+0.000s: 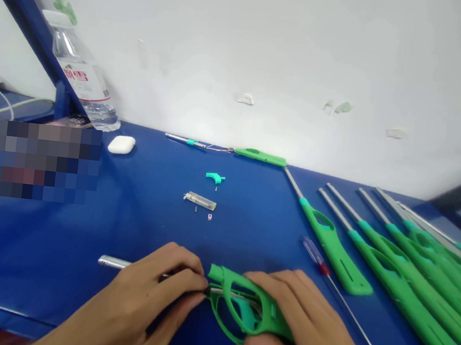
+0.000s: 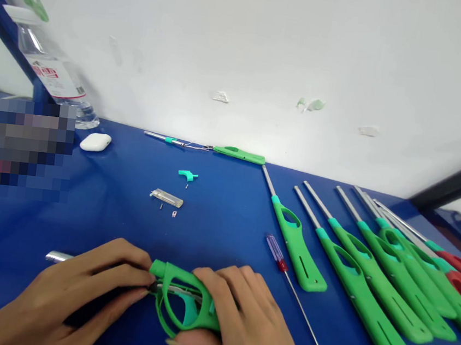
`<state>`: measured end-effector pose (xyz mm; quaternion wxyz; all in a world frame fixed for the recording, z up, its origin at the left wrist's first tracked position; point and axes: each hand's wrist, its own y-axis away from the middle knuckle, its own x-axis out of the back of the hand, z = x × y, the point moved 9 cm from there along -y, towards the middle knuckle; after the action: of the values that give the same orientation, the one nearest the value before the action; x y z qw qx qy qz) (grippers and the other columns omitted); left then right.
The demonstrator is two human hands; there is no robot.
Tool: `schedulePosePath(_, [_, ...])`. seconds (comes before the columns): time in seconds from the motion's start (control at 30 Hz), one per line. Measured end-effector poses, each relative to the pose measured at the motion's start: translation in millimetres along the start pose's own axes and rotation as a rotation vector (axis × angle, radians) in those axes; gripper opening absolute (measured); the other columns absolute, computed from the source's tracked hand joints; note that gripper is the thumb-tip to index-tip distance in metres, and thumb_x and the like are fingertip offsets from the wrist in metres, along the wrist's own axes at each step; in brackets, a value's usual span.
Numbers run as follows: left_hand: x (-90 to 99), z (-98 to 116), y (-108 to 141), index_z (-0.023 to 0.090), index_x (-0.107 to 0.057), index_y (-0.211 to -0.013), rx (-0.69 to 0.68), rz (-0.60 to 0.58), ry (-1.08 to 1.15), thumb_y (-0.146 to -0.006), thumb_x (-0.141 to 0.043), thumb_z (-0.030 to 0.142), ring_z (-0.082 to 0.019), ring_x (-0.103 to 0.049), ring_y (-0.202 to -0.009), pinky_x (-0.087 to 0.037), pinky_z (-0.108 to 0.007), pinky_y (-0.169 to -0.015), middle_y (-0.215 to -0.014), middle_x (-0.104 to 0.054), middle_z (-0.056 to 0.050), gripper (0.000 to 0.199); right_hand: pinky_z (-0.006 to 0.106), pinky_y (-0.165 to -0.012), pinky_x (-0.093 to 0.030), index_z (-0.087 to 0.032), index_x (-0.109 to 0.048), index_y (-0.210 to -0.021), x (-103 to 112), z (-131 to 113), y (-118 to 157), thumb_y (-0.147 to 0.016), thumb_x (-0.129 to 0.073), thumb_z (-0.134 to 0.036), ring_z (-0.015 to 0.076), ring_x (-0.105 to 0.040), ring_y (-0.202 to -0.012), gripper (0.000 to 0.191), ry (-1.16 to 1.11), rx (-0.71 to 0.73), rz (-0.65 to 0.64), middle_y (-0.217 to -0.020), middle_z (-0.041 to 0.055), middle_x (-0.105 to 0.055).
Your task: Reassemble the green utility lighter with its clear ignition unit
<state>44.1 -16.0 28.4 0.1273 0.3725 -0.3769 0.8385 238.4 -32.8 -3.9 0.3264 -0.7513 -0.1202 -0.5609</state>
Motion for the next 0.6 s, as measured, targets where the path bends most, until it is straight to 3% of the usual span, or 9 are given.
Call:
schedulePosePath(0.17, [-0.1, -1, 4, 0.03, -0.071, -0.123, 0.007, -0.003, 0.002, -0.113, -0.053, 0.007, -0.007, -0.079, -0.105, -0.062, -0.011, -0.101, -0.114, -0.076, 0.002, 0.031, 0.025, -0.08, -0.071, -0.028, -0.067, -0.145, -1, 0, -1, -0.119, -0.043, -0.063, 0.0201, -0.087, -0.106, 0.05, -0.035, -0.032, 0.024, -0.113, 0.0037, -0.085])
schedulePosePath(0.4, [3.4, 3, 1, 0.029, -0.071, -0.126, -0.02, 0.027, -0.032, -0.114, -0.052, 0.011, -0.008, -0.081, -0.106, -0.063, -0.013, -0.099, -0.116, -0.08, 0.001, 0.029, 0.024, -0.081, -0.072, -0.028, -0.064, -0.15, -3, 0, 0, -0.119, -0.045, -0.063, 0.0211, -0.087, -0.112, 0.05, -0.039, -0.021, 0.007, -0.117, 0.0046, -0.085])
schedulePosePath(0.6, [1.0, -3, 11, 0.028, -0.072, -0.131, -0.056, -0.026, -0.161, -0.111, -0.057, 0.012, -0.015, -0.078, -0.109, -0.064, -0.026, -0.1, -0.121, -0.079, -0.002, 0.029, 0.025, -0.083, -0.072, -0.029, -0.064, -0.15, -2, 2, 0, -0.119, -0.046, -0.063, 0.0205, -0.087, -0.113, 0.049, -0.035, -0.034, -0.004, -0.119, 0.0037, -0.085])
